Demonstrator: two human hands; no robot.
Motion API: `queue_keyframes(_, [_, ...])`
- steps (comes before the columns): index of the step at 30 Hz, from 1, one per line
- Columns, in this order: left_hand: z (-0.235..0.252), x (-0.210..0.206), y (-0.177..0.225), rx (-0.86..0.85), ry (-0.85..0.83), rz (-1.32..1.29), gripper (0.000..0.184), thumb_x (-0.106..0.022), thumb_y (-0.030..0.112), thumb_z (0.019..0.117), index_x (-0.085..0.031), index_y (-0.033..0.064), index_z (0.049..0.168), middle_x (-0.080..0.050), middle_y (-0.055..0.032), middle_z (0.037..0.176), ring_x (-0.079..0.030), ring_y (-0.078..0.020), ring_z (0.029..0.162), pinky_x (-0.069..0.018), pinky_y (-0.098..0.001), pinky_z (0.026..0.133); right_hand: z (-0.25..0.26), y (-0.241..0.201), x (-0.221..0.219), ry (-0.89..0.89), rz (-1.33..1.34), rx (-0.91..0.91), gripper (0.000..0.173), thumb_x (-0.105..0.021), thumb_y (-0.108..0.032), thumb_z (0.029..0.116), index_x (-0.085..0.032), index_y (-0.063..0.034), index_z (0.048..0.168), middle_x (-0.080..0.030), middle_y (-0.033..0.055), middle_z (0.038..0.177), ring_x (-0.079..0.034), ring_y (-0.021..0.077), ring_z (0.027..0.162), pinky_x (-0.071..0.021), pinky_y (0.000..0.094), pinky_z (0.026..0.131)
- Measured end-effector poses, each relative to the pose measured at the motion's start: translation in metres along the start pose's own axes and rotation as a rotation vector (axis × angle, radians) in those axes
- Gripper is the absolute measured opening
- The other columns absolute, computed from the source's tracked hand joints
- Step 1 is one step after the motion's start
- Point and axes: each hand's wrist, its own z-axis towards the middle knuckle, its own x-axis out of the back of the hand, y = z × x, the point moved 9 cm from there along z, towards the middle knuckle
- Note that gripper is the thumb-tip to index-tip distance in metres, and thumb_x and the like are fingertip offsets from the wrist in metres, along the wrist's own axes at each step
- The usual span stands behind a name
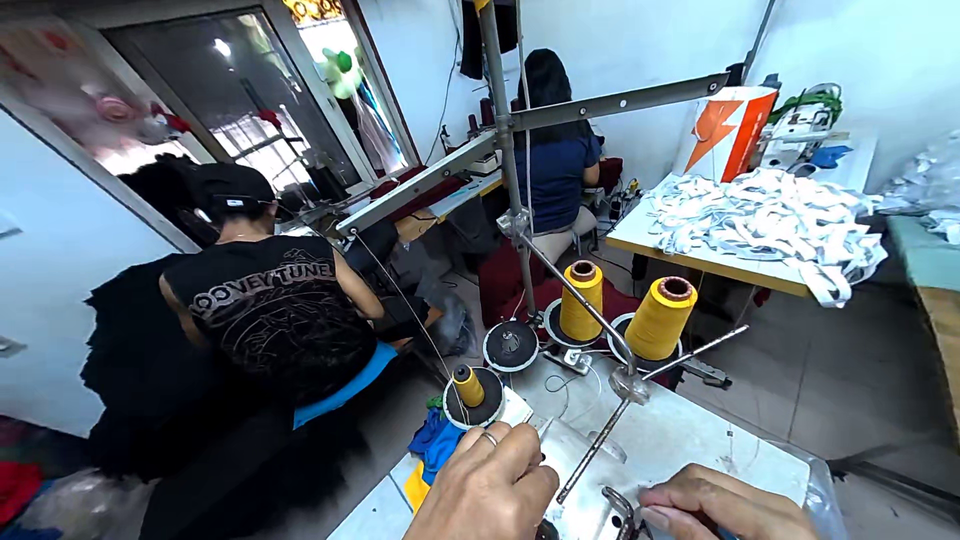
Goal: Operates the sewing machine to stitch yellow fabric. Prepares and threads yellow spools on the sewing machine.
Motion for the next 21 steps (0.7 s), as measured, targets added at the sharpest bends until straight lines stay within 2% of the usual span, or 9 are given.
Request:
queue_keyframes(12, [0.000, -0.007, 0.002, -0.001, -0.057, -0.011, 0.015, -0.063, 0.005, 0.0937, -0.076, 0.0086, 0.088, -0.061, -0.0081, 0.081, -0.061, -0.0239, 0.080, -0.0480, -0.0341, 0.071, 0.002, 0.003, -0.007, -0.015, 0.003, -0.005, 0.017, -0.067, -0.011, 0.0991, -0.076, 0.0038, 0.099, -0.071, 0.0149, 0.084, -0.065, 0.0099, 0.072, -0.0537, 0.0201, 0.066])
queue_keyframes(21, [0.004, -0.006, 0.006, -0.022, -0.039, 0.044, 0.014, -0.063, 0.005, 0.0929, -0.075, 0.0084, 0.086, -0.061, -0.0083, 0.081, -0.061, -0.0241, 0.080, -0.0484, -0.0343, 0.071, 0.005, 0.002, -0.012, -0.023, 0.017, 0.000, 0.017, -0.067, -0.011, 0.0991, -0.076, 0.0033, 0.098, -0.071, 0.0144, 0.084, -0.066, 0.0099, 0.072, -0.0540, 0.0200, 0.067])
